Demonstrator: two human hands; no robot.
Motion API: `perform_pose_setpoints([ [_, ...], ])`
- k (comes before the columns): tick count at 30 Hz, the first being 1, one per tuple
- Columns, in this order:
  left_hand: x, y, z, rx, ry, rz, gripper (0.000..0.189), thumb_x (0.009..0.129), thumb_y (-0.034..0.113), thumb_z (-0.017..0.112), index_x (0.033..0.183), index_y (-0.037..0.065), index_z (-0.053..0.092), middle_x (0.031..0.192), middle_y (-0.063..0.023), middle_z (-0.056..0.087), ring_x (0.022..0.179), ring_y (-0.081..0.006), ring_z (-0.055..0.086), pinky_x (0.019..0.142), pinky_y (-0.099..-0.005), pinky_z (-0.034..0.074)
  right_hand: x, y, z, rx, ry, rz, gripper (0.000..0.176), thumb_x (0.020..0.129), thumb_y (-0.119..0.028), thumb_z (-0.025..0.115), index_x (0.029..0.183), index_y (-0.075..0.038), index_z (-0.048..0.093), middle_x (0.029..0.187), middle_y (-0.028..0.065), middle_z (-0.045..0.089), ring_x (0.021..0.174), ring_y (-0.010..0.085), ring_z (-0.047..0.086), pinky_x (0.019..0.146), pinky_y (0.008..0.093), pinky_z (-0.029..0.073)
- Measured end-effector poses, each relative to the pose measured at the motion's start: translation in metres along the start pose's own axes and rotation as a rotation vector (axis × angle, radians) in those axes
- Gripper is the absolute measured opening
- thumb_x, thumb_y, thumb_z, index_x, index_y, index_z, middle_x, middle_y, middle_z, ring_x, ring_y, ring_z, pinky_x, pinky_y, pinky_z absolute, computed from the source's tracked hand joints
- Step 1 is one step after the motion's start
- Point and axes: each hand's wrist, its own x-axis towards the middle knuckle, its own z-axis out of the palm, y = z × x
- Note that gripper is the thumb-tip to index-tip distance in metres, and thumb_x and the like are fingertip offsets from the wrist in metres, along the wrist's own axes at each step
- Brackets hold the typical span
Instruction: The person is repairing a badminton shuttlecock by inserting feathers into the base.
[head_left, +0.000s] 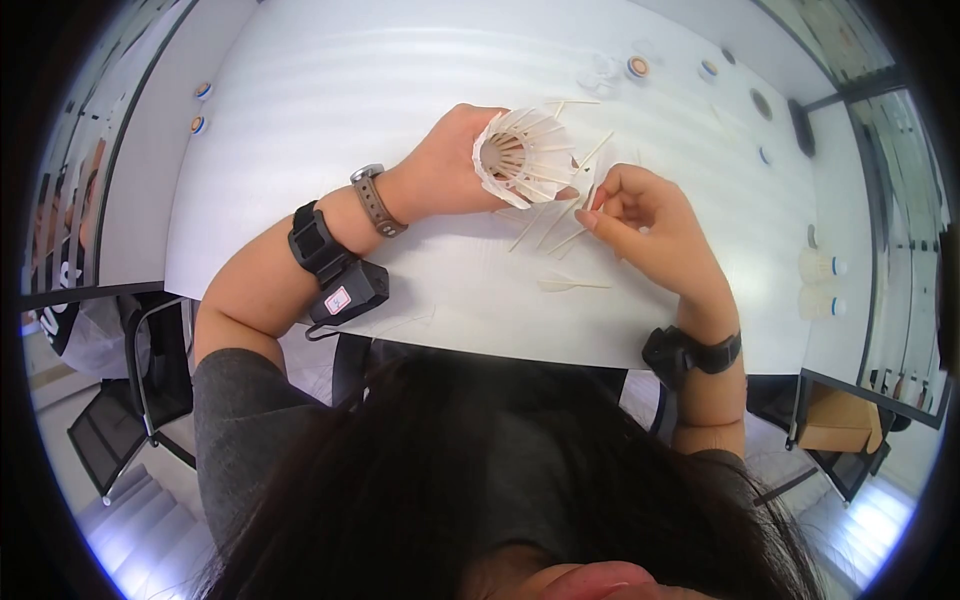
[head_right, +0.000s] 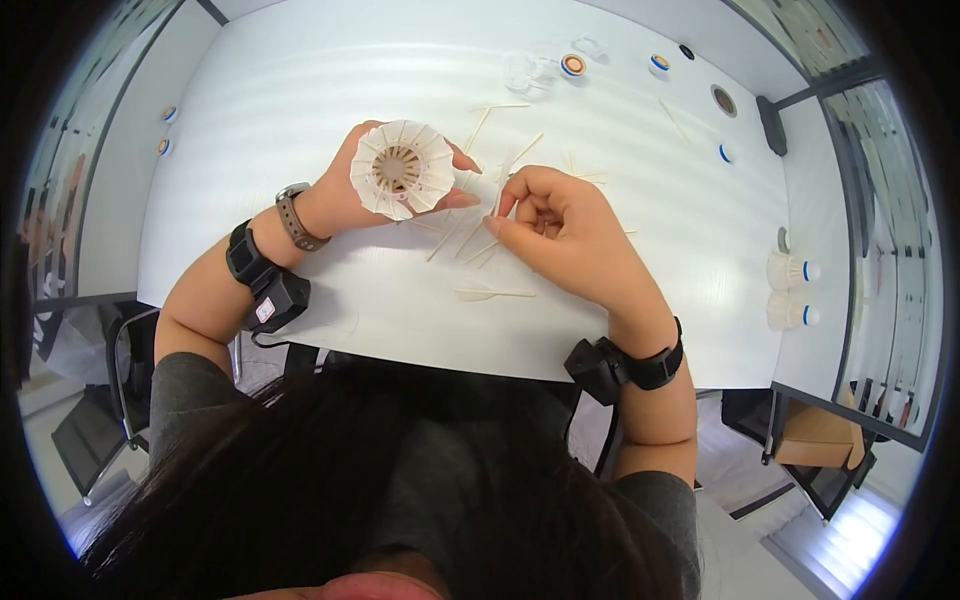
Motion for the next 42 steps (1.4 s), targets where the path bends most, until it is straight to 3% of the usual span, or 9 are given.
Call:
perform_pose_setpoints([
  [7,0.001,0.007,0.0,0.024,-0.004,-0.043,0.031,0.075,0.02,0.086,0.1,0.008,0.072,0.1,-0.0026,0.074,0.085,-0.011,0.068,0.081,-0.0272,0.055,0.001,0.001,0.009,0.081,0.009,-0.003,0.011,0.085,-0.006,0.067,0.084,-0.003,0.056,0.062,-0.0076,0.046,0.055,-0.0004,0.038,0.05,0.0189,0.03],
  [14,0.002,0.02,0.002,-0.057,-0.001,-0.108,0.023,0.079,0.017,0.083,0.096,0.007,0.071,0.098,-0.0032,0.074,0.088,-0.0118,0.067,0.083,-0.0291,0.054,-0.002,-0.003,0.013,-0.089,0.136,-0.042,0.01,0.076,-0.006,0.064,0.075,-0.003,0.055,0.054,-0.003,0.047,0.052,0.0033,0.04,0.05,0.0221,0.033],
  [25,0.004,0.022,0.003,0.064,0.053,-0.096,0.032,0.076,0.022,0.086,0.099,0.006,0.069,0.098,-0.0033,0.072,0.088,-0.012,0.066,0.08,-0.028,0.054,-0.007,-0.008,0.012,-0.047,0.036,-0.006,0.011,0.082,-0.009,0.067,0.081,-0.001,0.06,0.058,-0.0052,0.049,0.054,0.002,0.039,0.051,0.0212,0.032],
  [28,0.006,0.018,0.003,-0.143,-0.017,-0.179,0.047,0.072,0.033,0.089,0.103,0.005,0.065,0.095,-0.0021,0.069,0.087,-0.0108,0.063,0.081,-0.0271,0.052,-0.008,-0.007,0.012,-0.017,-0.01,0.005,0.013,0.086,-0.01,0.069,0.083,0.0,0.062,0.059,-0.0072,0.048,0.055,0.0,0.038,0.05,0.0196,0.03],
  [31,0.006,0.032,0.0,-0.206,-0.031,-0.263,0.049,0.072,0.029,0.089,0.106,0.006,0.063,0.097,-0.0013,0.068,0.089,-0.0095,0.062,0.082,-0.0269,0.051,-0.009,-0.01,0.014,0.032,-0.053,0.058,0.014,0.087,-0.011,0.071,0.084,0.001,0.064,0.06,-0.0079,0.047,0.055,-0.0001,0.038,0.05,0.0198,0.029],
  [42,0.004,0.025,0.001,-0.258,-0.042,-0.249,0.037,0.077,0.023,0.085,0.102,0.006,0.064,0.09,-0.0003,0.069,0.085,-0.009,0.063,0.08,-0.0263,0.051,-0.007,-0.011,0.019,0.018,-0.073,0.06,0.015,0.089,-0.014,0.071,0.083,-0.002,0.065,0.06,-0.008,0.048,0.054,-0.0007,0.037,0.05,0.0198,0.028],
])
